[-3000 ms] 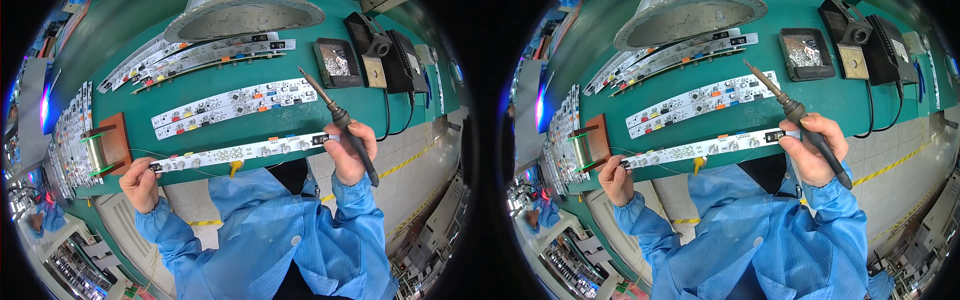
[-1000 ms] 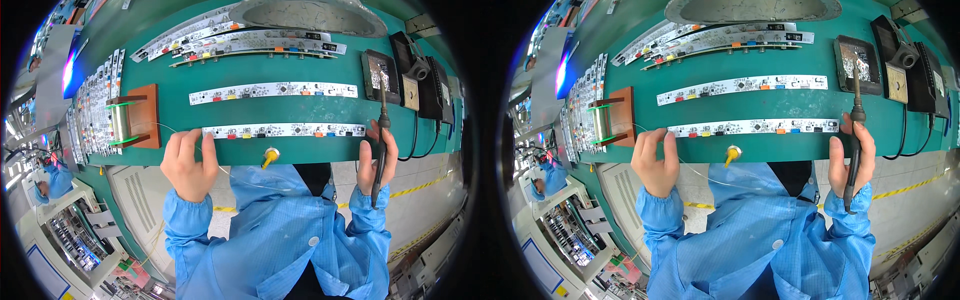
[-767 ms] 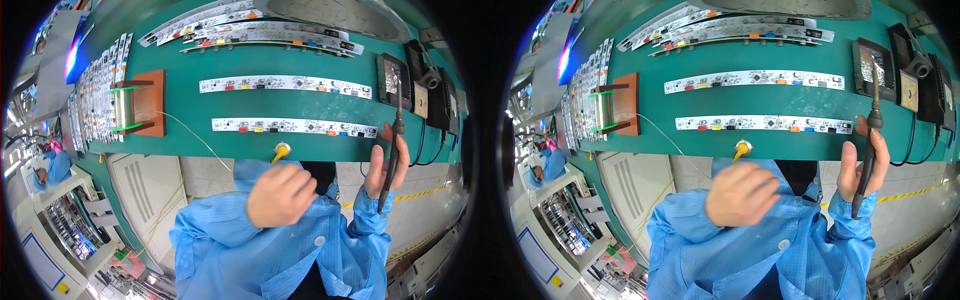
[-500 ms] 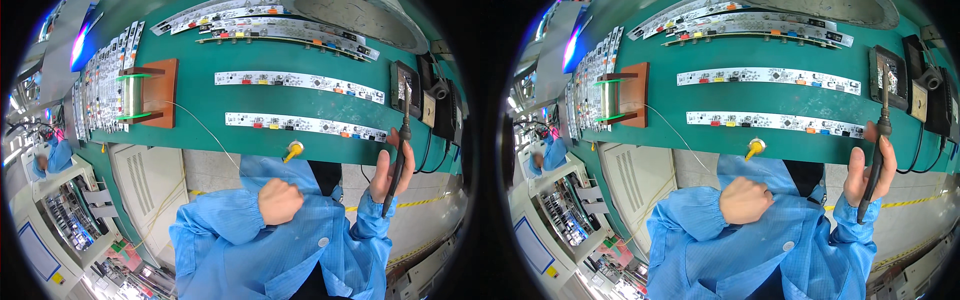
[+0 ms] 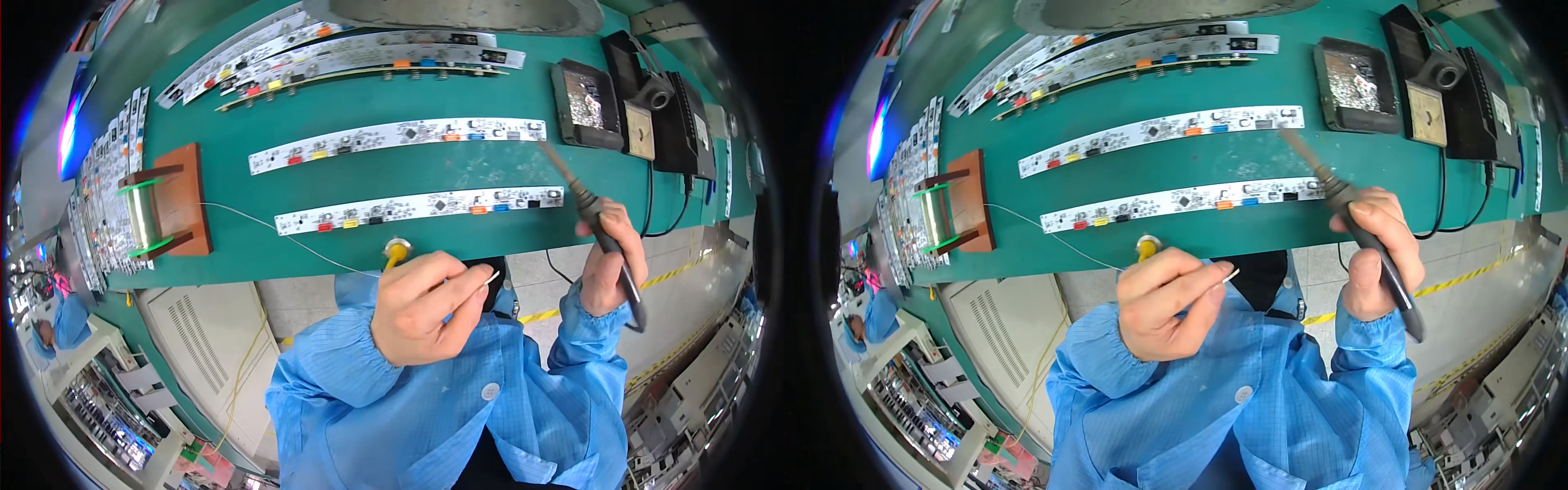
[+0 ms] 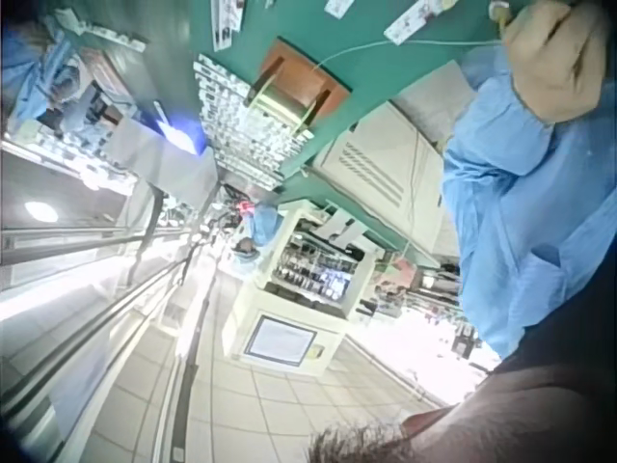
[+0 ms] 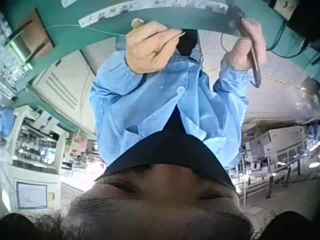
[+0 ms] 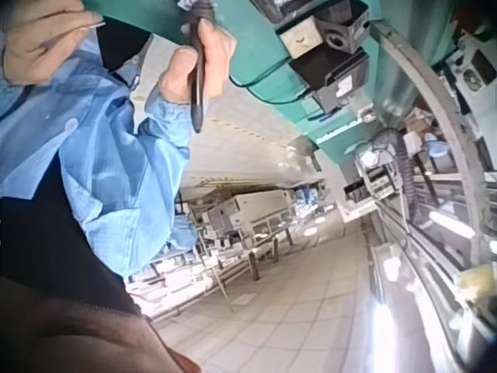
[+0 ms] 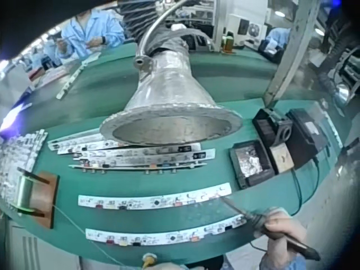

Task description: The worker is soldering components onto long, flexible LED circuit strips at a manual assembly station.

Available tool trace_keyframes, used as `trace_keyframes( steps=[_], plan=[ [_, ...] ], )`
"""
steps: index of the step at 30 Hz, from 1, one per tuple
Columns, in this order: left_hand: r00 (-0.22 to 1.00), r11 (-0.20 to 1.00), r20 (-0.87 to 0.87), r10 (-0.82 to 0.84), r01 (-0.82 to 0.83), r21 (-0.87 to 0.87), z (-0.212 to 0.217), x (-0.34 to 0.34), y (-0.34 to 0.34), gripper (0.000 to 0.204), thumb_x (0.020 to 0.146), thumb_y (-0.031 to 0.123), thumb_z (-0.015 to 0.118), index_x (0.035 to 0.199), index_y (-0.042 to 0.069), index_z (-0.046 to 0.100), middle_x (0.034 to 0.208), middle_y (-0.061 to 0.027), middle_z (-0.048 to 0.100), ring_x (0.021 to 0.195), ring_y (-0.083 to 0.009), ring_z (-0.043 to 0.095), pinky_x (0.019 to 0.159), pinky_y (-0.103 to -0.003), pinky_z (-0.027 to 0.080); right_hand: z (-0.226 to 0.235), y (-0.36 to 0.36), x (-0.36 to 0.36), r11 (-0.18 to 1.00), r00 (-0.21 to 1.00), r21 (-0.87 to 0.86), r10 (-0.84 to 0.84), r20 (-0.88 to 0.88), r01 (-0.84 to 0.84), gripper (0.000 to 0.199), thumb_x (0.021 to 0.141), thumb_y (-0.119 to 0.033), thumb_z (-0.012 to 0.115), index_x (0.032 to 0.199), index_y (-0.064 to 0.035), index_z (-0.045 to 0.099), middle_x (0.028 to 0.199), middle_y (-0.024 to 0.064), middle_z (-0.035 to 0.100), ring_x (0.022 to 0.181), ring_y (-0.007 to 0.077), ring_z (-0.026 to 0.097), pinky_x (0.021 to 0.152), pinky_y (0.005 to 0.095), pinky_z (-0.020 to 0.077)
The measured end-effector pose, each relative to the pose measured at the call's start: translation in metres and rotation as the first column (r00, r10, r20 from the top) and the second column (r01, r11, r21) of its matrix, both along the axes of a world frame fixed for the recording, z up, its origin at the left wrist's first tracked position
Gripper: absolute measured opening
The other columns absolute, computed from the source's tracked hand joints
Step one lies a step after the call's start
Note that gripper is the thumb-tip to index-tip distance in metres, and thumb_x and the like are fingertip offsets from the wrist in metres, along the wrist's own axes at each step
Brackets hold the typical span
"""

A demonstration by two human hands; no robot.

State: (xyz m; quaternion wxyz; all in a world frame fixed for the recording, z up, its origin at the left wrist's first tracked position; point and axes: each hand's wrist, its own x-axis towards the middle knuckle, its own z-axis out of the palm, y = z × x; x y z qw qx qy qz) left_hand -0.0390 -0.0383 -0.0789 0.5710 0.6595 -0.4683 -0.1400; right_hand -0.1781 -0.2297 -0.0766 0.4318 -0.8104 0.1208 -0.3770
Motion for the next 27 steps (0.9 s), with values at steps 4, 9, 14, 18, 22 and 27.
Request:
trace_keyframes(
  steps=[4, 9, 14, 18, 22, 27],
  plan=[
    [0.989, 0.989, 0.028, 0.146, -0.146, -0.001, 0.001, -0.004, -0.022, 0.019, 0.063, -0.008, 0.071, 0.078, 0.001, 0.065, 0.072, -0.0072, 0.057, 0.056, -0.0170, 0.055, 0.047, -0.027, 0.041, 0.011, -0.016, -0.007, 0.979, 0.997, 0.194, 0.065, -0.033, -0.057, 0.029, 0.086, -0.026, 0.061, 0.098, 0.0012, 0.058, 0.067, 0.0085, 0.057, 0.066, 0.0193, 0.052, 0.082, 0.0438, 0.0393],
    [0.977, 0.989, 0.157, 0.142, -0.148, 0.027, -0.013, -0.002, -0.033, 0.018, 0.064, -0.006, 0.073, 0.079, 0.001, 0.066, 0.073, -0.0073, 0.056, 0.057, -0.0169, 0.056, 0.047, -0.027, 0.042, 0.018, -0.028, -0.011, 0.969, 0.995, 0.238, 0.088, -0.056, -0.073, 0.025, 0.082, -0.026, 0.066, 0.085, -0.0011, 0.059, 0.063, 0.0055, 0.054, 0.061, 0.0175, 0.049, 0.080, 0.0447, 0.0387],
    [0.953, 0.968, 0.178, 0.246, -0.250, -0.001, -0.017, -0.001, -0.032, 0.017, 0.064, -0.008, 0.070, 0.078, 0.000, 0.065, 0.083, -0.0112, 0.060, 0.057, -0.0174, 0.058, 0.048, -0.026, 0.045, 0.032, -0.008, 0.001, 0.995, 0.993, -0.028, 0.093, -0.075, -0.095, 0.024, 0.080, -0.024, 0.067, 0.074, -0.0014, 0.061, 0.055, 0.0039, 0.049, 0.050, 0.0176, 0.045, 0.071, 0.0425, 0.0423],
    [0.947, 0.958, 0.176, 0.268, -0.281, 0.052, -0.015, 0.001, -0.031, 0.016, 0.062, -0.004, 0.070, 0.075, 0.001, 0.061, 0.094, -0.0142, 0.063, 0.052, -0.0172, 0.058, 0.044, -0.026, 0.045, 0.033, 0.018, 0.001, 0.917, 0.994, -0.390, 0.047, -0.095, -0.081, 0.027, 0.083, -0.029, 0.066, 0.074, -0.0036, 0.066, 0.049, -0.0020, 0.043, 0.046, 0.0124, 0.040, 0.063, 0.0361, 0.0420],
    [0.948, 0.966, 0.223, 0.226, -0.247, 0.074, -0.016, 0.004, -0.032, 0.014, 0.063, -0.002, 0.069, 0.073, 0.001, 0.060, 0.101, -0.0175, 0.063, 0.052, -0.0172, 0.059, 0.044, -0.028, 0.046, 0.032, 0.041, 0.004, 0.877, 0.997, -0.476, 0.033, -0.072, -0.063, 0.021, 0.078, -0.028, 0.070, 0.075, -0.0070, 0.068, 0.049, -0.0050, 0.040, 0.045, 0.0099, 0.037, 0.060, 0.0308, 0.0387],
    [0.948, 0.967, 0.216, 0.235, -0.251, 0.053, -0.018, 0.003, -0.031, 0.013, 0.063, -0.002, 0.069, 0.073, 0.000, 0.060, 0.102, -0.0173, 0.062, 0.050, -0.0159, 0.057, 0.043, -0.027, 0.045, 0.036, 0.054, 0.013, 0.813, 0.984, -0.582, -0.076, -0.158, -0.031, 0.019, 0.057, -0.017, 0.069, 0.075, -0.0093, 0.068, 0.049, -0.0067, 0.037, 0.046, 0.0101, 0.034, 0.060, 0.0297, 0.0368]
  ],
)
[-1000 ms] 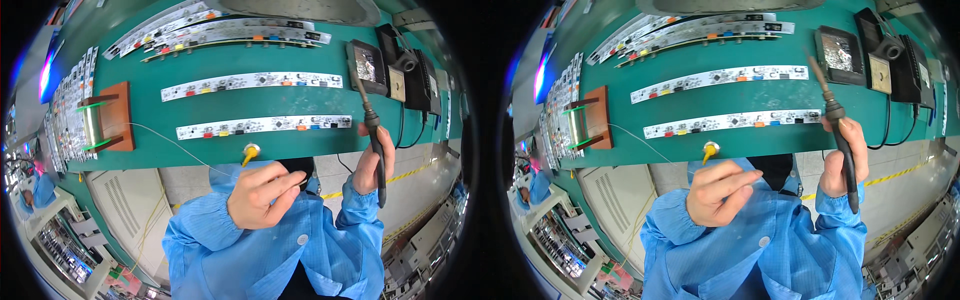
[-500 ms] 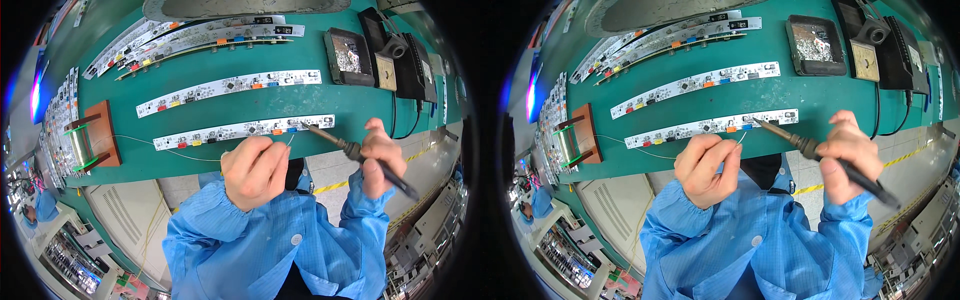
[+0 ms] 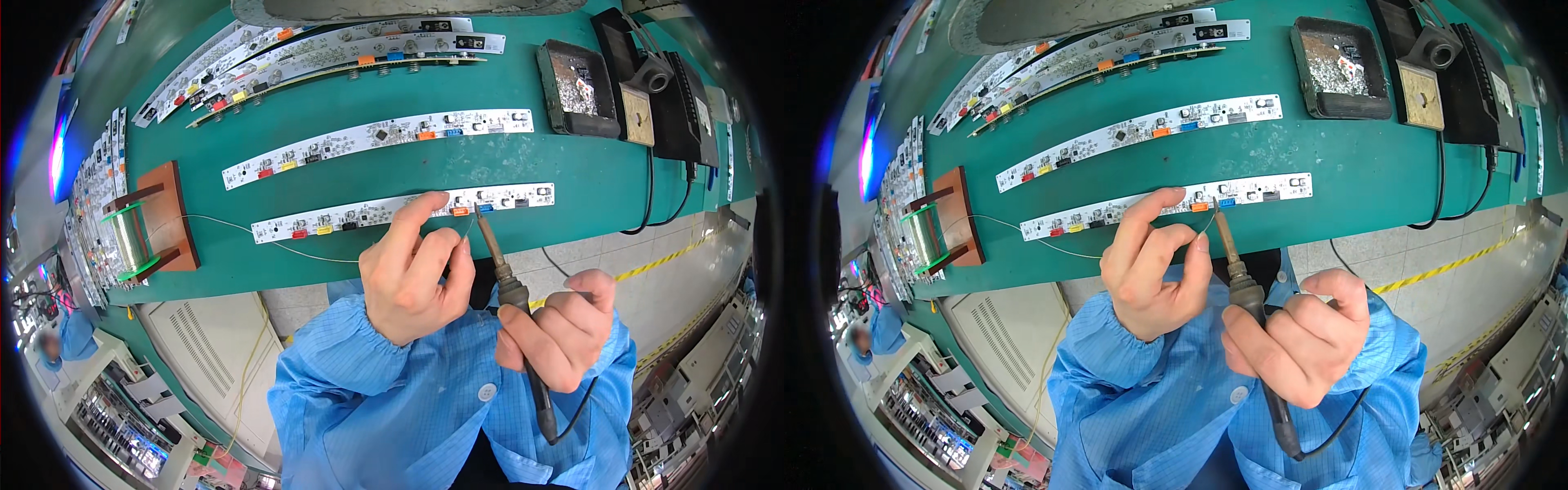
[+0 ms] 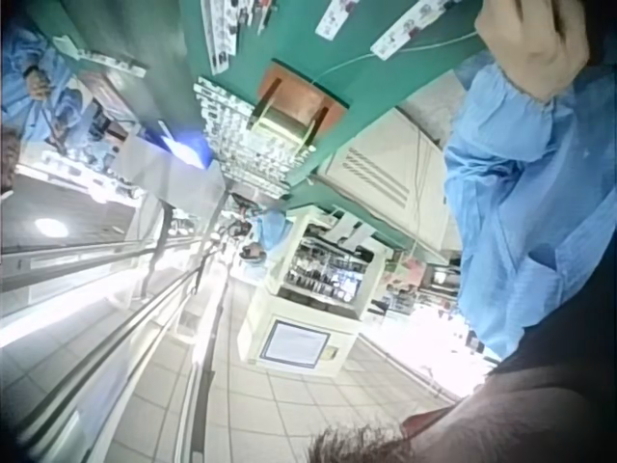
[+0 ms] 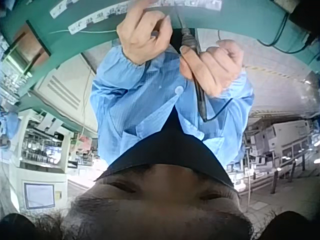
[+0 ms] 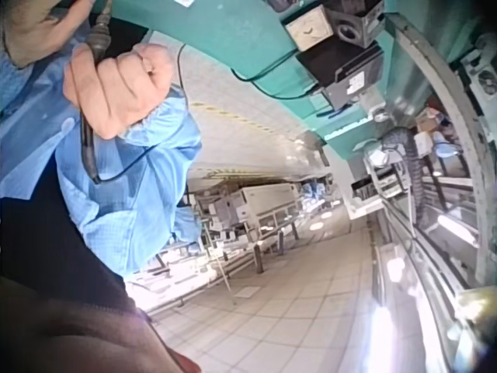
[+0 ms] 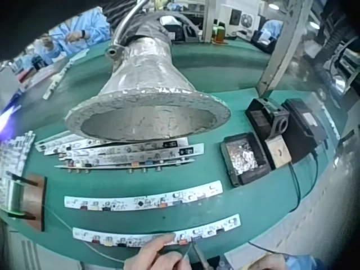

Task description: The worker is soldering components onto long, flexible LED circuit strips at a manual assembly station.

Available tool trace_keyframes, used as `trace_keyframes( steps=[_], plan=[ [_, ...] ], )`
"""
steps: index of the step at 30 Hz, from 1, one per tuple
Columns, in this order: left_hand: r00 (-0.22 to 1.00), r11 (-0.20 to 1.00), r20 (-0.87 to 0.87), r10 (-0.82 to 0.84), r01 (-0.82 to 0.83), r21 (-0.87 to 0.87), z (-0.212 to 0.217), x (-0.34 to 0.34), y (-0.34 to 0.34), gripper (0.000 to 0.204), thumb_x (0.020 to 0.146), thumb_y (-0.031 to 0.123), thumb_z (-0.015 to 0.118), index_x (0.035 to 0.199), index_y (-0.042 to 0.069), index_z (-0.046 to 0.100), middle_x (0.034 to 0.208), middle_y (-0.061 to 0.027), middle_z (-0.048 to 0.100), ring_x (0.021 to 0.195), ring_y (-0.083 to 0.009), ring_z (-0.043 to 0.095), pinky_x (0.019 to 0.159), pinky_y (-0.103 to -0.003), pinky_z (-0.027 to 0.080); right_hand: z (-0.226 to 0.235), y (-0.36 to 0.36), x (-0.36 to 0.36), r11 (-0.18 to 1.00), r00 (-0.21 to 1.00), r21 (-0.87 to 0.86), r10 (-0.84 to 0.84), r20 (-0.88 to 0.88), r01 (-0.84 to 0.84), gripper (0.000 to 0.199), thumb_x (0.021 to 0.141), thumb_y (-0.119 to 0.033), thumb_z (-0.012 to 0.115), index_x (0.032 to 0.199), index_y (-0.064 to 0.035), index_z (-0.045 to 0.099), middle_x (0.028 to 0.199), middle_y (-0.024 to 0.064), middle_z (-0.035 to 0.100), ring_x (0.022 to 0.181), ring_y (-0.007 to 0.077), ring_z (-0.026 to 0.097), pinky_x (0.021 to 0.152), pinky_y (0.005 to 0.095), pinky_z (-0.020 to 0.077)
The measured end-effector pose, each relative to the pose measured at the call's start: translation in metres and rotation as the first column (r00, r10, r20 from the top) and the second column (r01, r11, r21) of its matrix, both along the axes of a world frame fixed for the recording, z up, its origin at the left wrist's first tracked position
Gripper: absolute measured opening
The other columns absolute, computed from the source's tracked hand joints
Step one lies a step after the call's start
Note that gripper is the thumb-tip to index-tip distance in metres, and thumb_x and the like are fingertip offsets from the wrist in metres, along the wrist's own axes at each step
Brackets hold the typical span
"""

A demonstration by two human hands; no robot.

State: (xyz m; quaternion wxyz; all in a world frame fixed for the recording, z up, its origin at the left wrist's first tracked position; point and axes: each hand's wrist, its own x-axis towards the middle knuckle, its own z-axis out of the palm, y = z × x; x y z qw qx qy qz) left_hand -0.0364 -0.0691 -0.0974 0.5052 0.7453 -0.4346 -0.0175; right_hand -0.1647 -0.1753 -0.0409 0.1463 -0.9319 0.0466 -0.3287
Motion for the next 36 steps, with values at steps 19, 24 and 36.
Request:
trace_keyframes(
  steps=[19, 24, 36],
  plan=[
    [0.999, 0.998, -0.003, -0.044, 0.044, 0.049, 0.002, 0.001, 0.001, 0.013, 0.063, -0.002, 0.068, 0.072, 0.000, 0.059, 0.103, -0.0188, 0.060, 0.045, -0.0135, 0.052, 0.041, -0.027, 0.042, 0.014, 0.024, 0.014, 0.988, 0.985, -0.103, -0.130, -0.116, 0.118, 0.014, 0.061, -0.009, 0.064, 0.074, -0.0097, 0.067, 0.051, -0.0064, 0.040, 0.046, 0.0105, 0.034, 0.069, 0.0293, 0.0392],
    [1.000, 1.000, 0.004, -0.013, 0.013, 0.029, -0.003, 0.000, 0.004, 0.013, 0.063, -0.002, 0.068, 0.072, 0.001, 0.059, 0.103, -0.0196, 0.061, 0.045, -0.0139, 0.052, 0.041, -0.027, 0.043, 0.025, 0.002, -0.006, 1.000, 0.997, 0.009, -0.006, -0.080, 0.007, 0.011, 0.067, -0.020, 0.068, 0.074, -0.0117, 0.068, 0.054, -0.0080, 0.040, 0.047, 0.0101, 0.035, 0.067, 0.0347, 0.0387],
    [0.998, 0.998, 0.019, -0.062, 0.062, 0.031, 0.009, -0.002, -0.014, 0.017, 0.066, -0.007, 0.070, 0.081, 0.000, 0.065, 0.096, -0.0153, 0.064, 0.052, -0.0153, 0.057, 0.046, -0.025, 0.044, -0.012, -0.100, -0.018, 0.616, 0.990, 0.776, 0.122, 0.074, -0.134, 0.019, 0.067, -0.013, 0.063, 0.079, 0.0017, 0.061, 0.066, 0.0087, 0.055, 0.060, 0.0203, 0.047, 0.073, 0.0417, 0.0397]
  ],
)
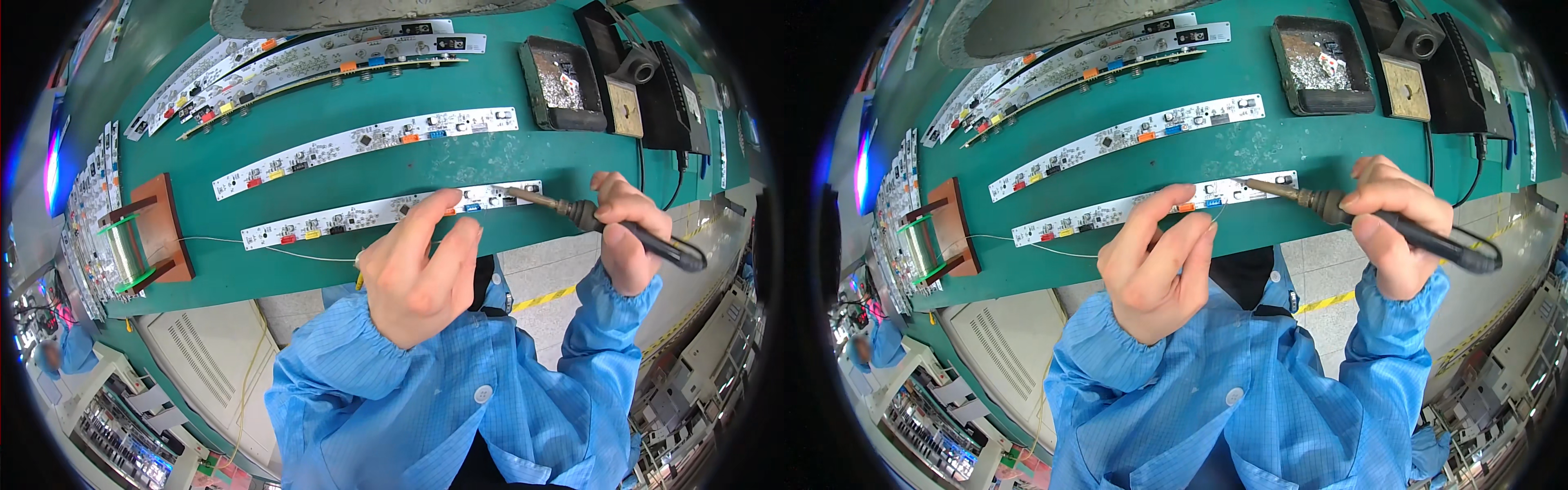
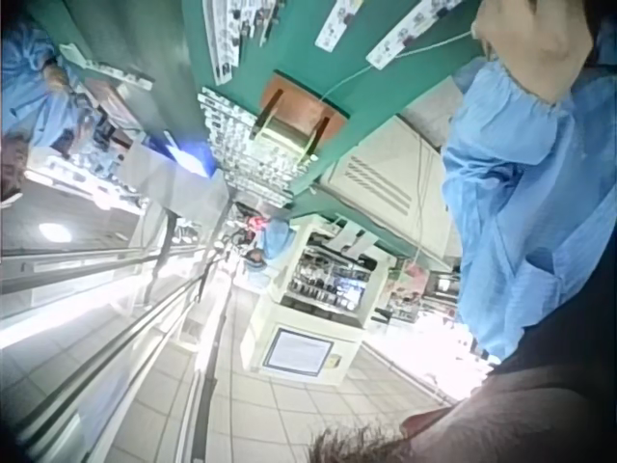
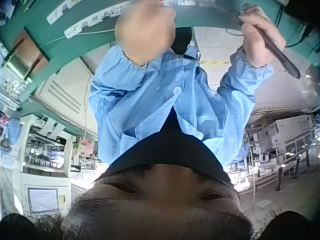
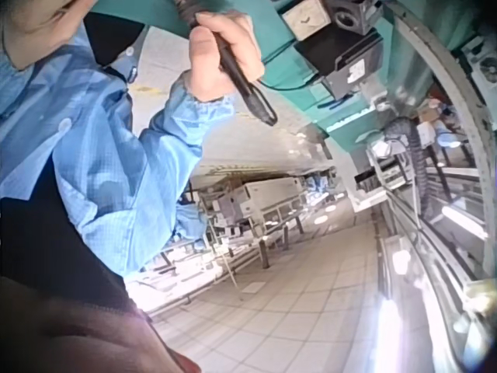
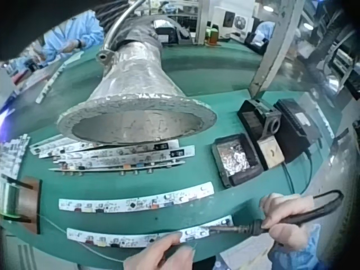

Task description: The worker is soldering components onto long, flexible LED circuit strips at a manual assembly station.

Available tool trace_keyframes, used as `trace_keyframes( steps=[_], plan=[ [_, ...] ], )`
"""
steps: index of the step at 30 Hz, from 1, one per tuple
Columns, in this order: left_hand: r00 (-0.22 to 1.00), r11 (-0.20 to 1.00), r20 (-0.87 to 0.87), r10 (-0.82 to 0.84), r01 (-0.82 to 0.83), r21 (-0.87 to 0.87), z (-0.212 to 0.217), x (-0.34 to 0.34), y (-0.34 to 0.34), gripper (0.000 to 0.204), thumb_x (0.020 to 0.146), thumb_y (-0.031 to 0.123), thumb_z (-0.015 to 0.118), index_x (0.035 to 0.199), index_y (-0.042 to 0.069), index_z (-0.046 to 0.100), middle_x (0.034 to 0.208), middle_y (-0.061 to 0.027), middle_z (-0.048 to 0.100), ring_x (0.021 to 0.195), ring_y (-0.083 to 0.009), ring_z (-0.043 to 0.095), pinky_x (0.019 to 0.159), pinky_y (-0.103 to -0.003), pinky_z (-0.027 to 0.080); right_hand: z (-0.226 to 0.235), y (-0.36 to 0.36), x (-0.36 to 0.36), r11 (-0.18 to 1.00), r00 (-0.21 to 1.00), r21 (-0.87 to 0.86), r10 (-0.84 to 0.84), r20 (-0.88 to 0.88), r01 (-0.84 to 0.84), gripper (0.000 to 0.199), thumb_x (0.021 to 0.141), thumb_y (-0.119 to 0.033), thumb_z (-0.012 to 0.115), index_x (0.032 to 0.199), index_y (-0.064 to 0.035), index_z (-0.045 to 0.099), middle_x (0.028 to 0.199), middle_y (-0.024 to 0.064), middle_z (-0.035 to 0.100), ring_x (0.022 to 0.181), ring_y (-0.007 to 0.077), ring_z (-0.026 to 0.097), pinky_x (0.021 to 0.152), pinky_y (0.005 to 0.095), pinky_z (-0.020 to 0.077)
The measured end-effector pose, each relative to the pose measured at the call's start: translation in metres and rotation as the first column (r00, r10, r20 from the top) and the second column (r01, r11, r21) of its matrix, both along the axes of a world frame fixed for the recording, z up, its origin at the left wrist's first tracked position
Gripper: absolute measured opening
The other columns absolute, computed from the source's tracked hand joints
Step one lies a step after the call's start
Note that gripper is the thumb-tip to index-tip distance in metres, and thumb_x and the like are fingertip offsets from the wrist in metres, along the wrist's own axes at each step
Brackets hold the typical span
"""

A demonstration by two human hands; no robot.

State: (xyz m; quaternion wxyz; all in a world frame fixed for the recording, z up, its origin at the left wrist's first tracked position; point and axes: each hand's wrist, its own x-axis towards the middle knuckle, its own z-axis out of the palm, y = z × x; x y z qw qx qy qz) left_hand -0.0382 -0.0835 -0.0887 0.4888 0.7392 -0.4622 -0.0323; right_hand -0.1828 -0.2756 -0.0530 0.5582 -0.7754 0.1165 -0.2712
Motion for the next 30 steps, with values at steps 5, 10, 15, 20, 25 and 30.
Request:
trace_keyframes(
  steps=[5, 10, 15, 20, 25, 30],
  plan=[
    [1.000, 0.999, 0.008, 0.030, -0.030, -0.021, -0.009, -0.002, -0.009, 0.015, 0.067, -0.002, 0.070, 0.079, 0.001, 0.063, 0.094, -0.0137, 0.062, 0.063, -0.0228, 0.064, 0.051, -0.030, 0.051, -0.006, -0.006, 0.005, 0.991, 0.997, 0.132, 0.010, -0.079, 0.001, 0.022, 0.067, -0.018, 0.062, 0.077, 0.0012, 0.061, 0.062, 0.0045, 0.045, 0.064, 0.0189, 0.038, 0.074, 0.0409, 0.0333],
    [1.000, 0.999, -0.007, 0.030, -0.030, 0.016, -0.007, -0.003, -0.010, 0.015, 0.067, -0.002, 0.070, 0.078, 0.001, 0.061, 0.092, -0.0127, 0.062, 0.062, -0.0228, 0.063, 0.051, -0.030, 0.051, -0.007, -0.012, 0.009, 0.985, 0.996, 0.169, 0.042, -0.083, -0.027, 0.021, 0.065, -0.013, 0.060, 0.077, 0.0034, 0.063, 0.065, 0.0082, 0.052, 0.064, 0.0195, 0.042, 0.068, 0.0366, 0.0354],
    [0.999, 0.999, 0.002, 0.036, -0.036, -0.004, -0.007, -0.003, -0.011, 0.015, 0.068, -0.001, 0.071, 0.077, 0.002, 0.059, 0.092, -0.0120, 0.061, 0.060, -0.0229, 0.062, 0.049, -0.030, 0.050, -0.010, -0.017, 0.011, 0.979, 0.998, 0.204, 0.028, -0.050, -0.017, 0.020, 0.063, -0.008, 0.057, 0.077, 0.0058, 0.064, 0.067, 0.0111, 0.058, 0.063, 0.0197, 0.046, 0.061, 0.0332, 0.0376],
    [0.999, 0.999, 0.007, 0.035, -0.035, 0.034, -0.007, -0.003, -0.011, 0.014, 0.069, -0.001, 0.070, 0.077, 0.002, 0.059, 0.093, -0.0111, 0.060, 0.059, -0.0218, 0.062, 0.048, -0.030, 0.049, -0.013, -0.021, 0.011, 0.970, 0.988, 0.243, 0.055, -0.145, -0.019, 0.023, 0.066, -0.018, 0.061, 0.077, 0.0020, 0.064, 0.065, 0.0086, 0.052, 0.066, 0.0202, 0.042, 0.076, 0.0388, 0.0366],
    [0.999, 0.999, -0.020, 0.044, -0.043, 0.031, -0.006, -0.003, -0.011, 0.013, 0.069, -0.001, 0.070, 0.077, 0.002, 0.060, 0.093, -0.0098, 0.059, 0.058, -0.0207, 0.061, 0.047, -0.030, 0.049, -0.011, -0.027, 0.014, 0.946, 0.978, 0.325, 0.061, -0.202, 0.009, 0.023, 0.065, -0.017, 0.059, 0.076, 0.0026, 0.064, 0.067, 0.0102, 0.056, 0.066, 0.0210, 0.044, 0.076, 0.0388, 0.0381],
    [0.998, 0.999, -0.043, 0.046, -0.045, 0.028, -0.005, -0.005, -0.012, 0.013, 0.070, -0.001, 0.070, 0.078, 0.002, 0.060, 0.093, -0.0096, 0.058, 0.058, -0.0197, 0.060, 0.047, -0.030, 0.049, -0.010, -0.031, 0.017, 0.936, 0.972, 0.351, 0.075, -0.225, 0.009, 0.023, 0.065, -0.016, 0.058, 0.075, 0.0029, 0.064, 0.069, 0.0110, 0.058, 0.068, 0.0218, 0.045, 0.078, 0.0396, 0.0397]
  ],
)
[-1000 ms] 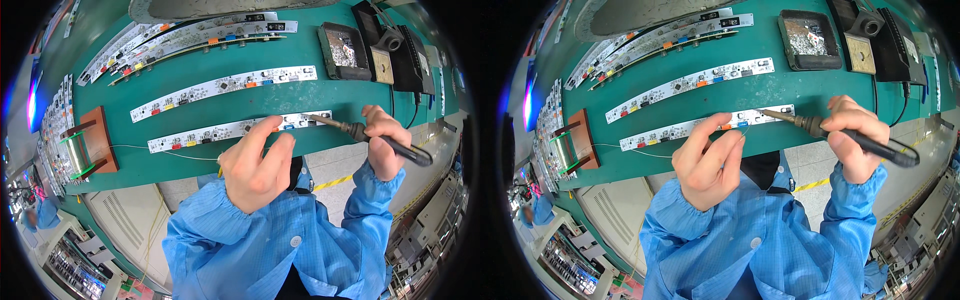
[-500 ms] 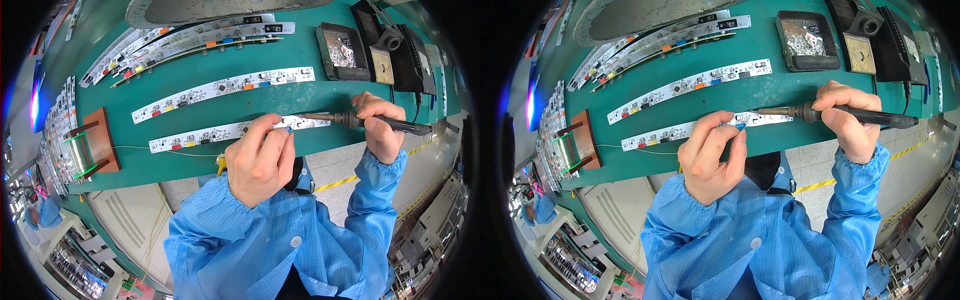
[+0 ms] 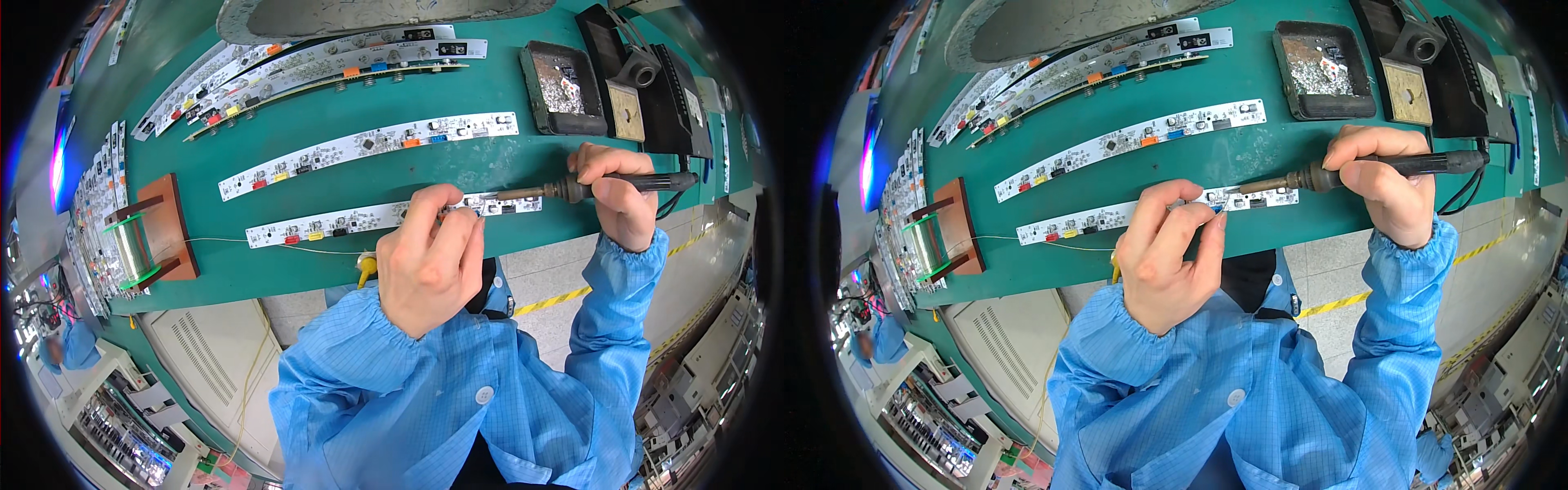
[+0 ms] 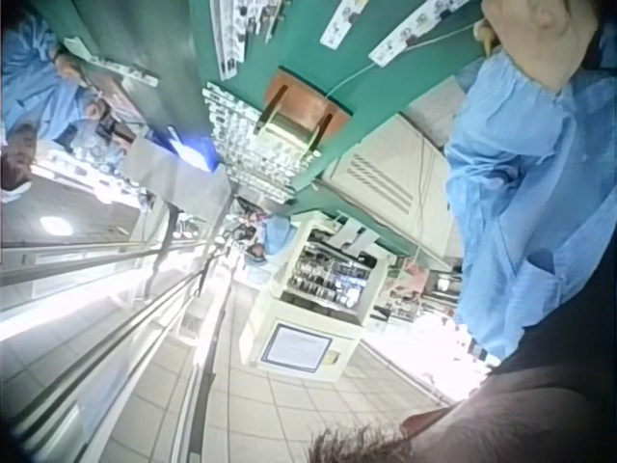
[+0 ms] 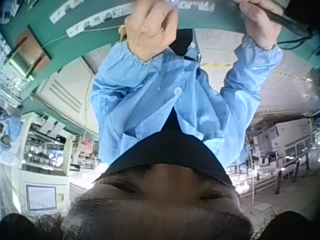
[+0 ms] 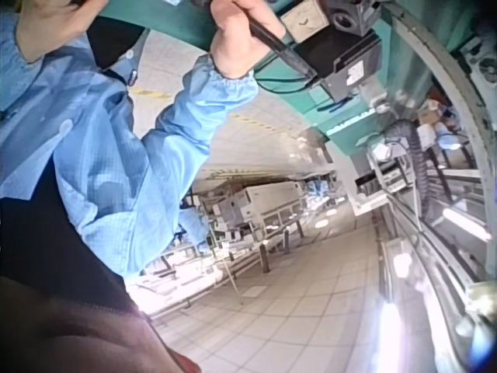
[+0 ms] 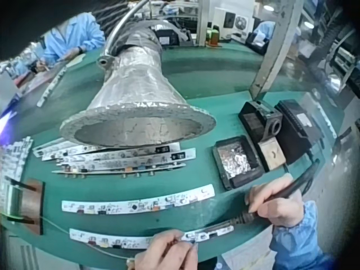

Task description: The worker is soldering components onto long, flexible LED circuit strips at a manual assembly station.

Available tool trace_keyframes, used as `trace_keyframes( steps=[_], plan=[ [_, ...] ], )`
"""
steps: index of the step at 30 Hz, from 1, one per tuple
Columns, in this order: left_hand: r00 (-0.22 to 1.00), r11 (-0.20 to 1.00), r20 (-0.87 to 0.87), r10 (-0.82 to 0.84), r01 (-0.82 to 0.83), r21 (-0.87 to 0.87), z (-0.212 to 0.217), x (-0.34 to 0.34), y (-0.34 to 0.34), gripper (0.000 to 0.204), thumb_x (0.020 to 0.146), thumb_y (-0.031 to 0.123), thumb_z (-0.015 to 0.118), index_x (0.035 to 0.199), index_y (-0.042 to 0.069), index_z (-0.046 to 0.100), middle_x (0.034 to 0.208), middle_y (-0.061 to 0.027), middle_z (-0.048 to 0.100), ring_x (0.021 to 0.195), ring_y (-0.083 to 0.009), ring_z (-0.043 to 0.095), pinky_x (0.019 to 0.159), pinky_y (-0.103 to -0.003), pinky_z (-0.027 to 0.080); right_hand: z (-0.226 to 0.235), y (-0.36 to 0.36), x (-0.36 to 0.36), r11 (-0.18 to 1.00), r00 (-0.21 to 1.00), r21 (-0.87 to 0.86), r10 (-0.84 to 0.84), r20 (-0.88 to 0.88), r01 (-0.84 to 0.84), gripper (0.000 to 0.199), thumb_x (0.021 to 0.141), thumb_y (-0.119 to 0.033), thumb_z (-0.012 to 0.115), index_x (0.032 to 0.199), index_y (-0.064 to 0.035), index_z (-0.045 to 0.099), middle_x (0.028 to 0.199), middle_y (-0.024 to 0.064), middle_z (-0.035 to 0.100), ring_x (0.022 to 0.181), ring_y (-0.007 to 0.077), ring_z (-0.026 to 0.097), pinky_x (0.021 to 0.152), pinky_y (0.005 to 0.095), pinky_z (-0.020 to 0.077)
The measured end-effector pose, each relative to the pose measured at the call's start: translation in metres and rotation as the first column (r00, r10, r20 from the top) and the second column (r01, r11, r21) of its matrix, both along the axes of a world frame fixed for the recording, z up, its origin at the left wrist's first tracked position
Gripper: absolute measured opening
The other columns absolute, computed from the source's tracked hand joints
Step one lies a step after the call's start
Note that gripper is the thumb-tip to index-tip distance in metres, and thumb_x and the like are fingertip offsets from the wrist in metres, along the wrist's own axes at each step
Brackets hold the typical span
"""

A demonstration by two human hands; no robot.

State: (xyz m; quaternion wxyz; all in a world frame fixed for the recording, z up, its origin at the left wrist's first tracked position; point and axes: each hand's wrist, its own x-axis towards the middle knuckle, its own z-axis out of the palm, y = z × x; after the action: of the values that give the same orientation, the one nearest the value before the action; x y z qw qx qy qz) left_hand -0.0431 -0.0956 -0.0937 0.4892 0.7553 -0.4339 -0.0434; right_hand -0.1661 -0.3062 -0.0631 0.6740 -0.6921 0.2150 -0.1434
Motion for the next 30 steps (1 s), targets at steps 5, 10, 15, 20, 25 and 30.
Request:
trace_keyframes(
  steps=[5, 10, 15, 20, 25, 30],
  plan=[
    [1.000, 1.000, -0.030, 0.000, 0.001, 0.019, 0.000, -0.002, 0.000, 0.012, 0.070, 0.001, 0.071, 0.077, 0.002, 0.061, 0.094, -0.0099, 0.057, 0.057, -0.0184, 0.060, 0.048, -0.030, 0.049, 0.000, 0.000, 0.000, 1.000, 1.000, -0.007, -0.008, 0.009, 0.008, 0.023, 0.064, -0.016, 0.058, 0.075, 0.0034, 0.064, 0.071, 0.0113, 0.058, 0.069, 0.0223, 0.046, 0.079, 0.0400, 0.0402],
    [0.999, 1.000, -0.053, -0.004, 0.005, 0.024, 0.000, -0.002, 0.001, 0.012, 0.070, 0.001, 0.071, 0.078, 0.002, 0.061, 0.095, -0.0109, 0.057, 0.057, -0.0184, 0.059, 0.047, -0.030, 0.048, -0.001, 0.001, 0.000, 1.000, 1.000, 0.000, -0.009, 0.018, 0.009, 0.023, 0.064, -0.016, 0.057, 0.075, 0.0035, 0.063, 0.071, 0.0115, 0.058, 0.069, 0.0221, 0.045, 0.079, 0.0399, 0.0398],
    [0.998, 1.000, -0.050, -0.027, 0.027, 0.013, 0.009, -0.002, 0.013, 0.013, 0.067, -0.003, 0.069, 0.077, 0.000, 0.062, 0.099, -0.0152, 0.059, 0.055, -0.0172, 0.057, 0.047, -0.029, 0.046, -0.007, 0.021, -0.011, 0.968, 0.950, 0.010, -0.247, 0.189, 0.249, 0.023, 0.075, -0.008, 0.055, 0.089, 0.0071, 0.065, 0.093, 0.0164, 0.063, 0.087, 0.0211, 0.058, 0.083, 0.0295, 0.0418],
    [0.993, 0.990, 0.041, -0.115, 0.117, -0.079, 0.018, -0.003, 0.036, 0.019, 0.059, -0.001, 0.071, 0.076, 0.000, 0.062, 0.102, -0.0174, 0.061, 0.063, -0.0212, 0.057, 0.055, -0.032, 0.047, -0.047, 0.051, -0.042, 0.652, 0.708, -0.345, -0.443, 0.550, 0.675, 0.032, 0.093, -0.020, 0.048, 0.105, 0.0066, 0.060, 0.105, 0.0196, 0.060, 0.083, 0.0185, 0.055, 0.078, 0.0323, 0.0445],
    [0.987, 0.997, 0.139, 0.076, -0.074, -0.022, 0.035, 0.032, 0.085, 0.007, 0.065, 0.002, 0.067, 0.072, 0.001, 0.065, 0.097, -0.0170, 0.063, 0.076, -0.0273, 0.061, 0.063, -0.033, 0.049, -0.047, 0.059, -0.035, 0.509, 0.916, -0.791, -0.368, 0.158, 0.340, 0.039, 0.096, -0.019, 0.044, 0.122, 0.0094, 0.050, 0.112, 0.0244, 0.056, 0.095, 0.0291, 0.059, 0.089, 0.0403, 0.0443],
    [0.883, 0.897, 0.248, 0.399, -0.432, 0.092, 0.023, 0.087, 0.124, 0.013, 0.071, 0.001, 0.066, 0.084, 0.000, 0.066, 0.095, -0.0152, 0.060, 0.080, -0.0283, 0.057, 0.063, -0.037, 0.046, -0.049, 0.081, -0.021, 0.577, 0.919, -0.724, -0.329, 0.217, 0.377, 0.038, 0.086, 0.003, 0.055, 0.124, 0.0056, 0.049, 0.115, 0.0240, 0.056, 0.099, 0.0281, 0.060, 0.090, 0.0372, 0.0457]
  ],
)
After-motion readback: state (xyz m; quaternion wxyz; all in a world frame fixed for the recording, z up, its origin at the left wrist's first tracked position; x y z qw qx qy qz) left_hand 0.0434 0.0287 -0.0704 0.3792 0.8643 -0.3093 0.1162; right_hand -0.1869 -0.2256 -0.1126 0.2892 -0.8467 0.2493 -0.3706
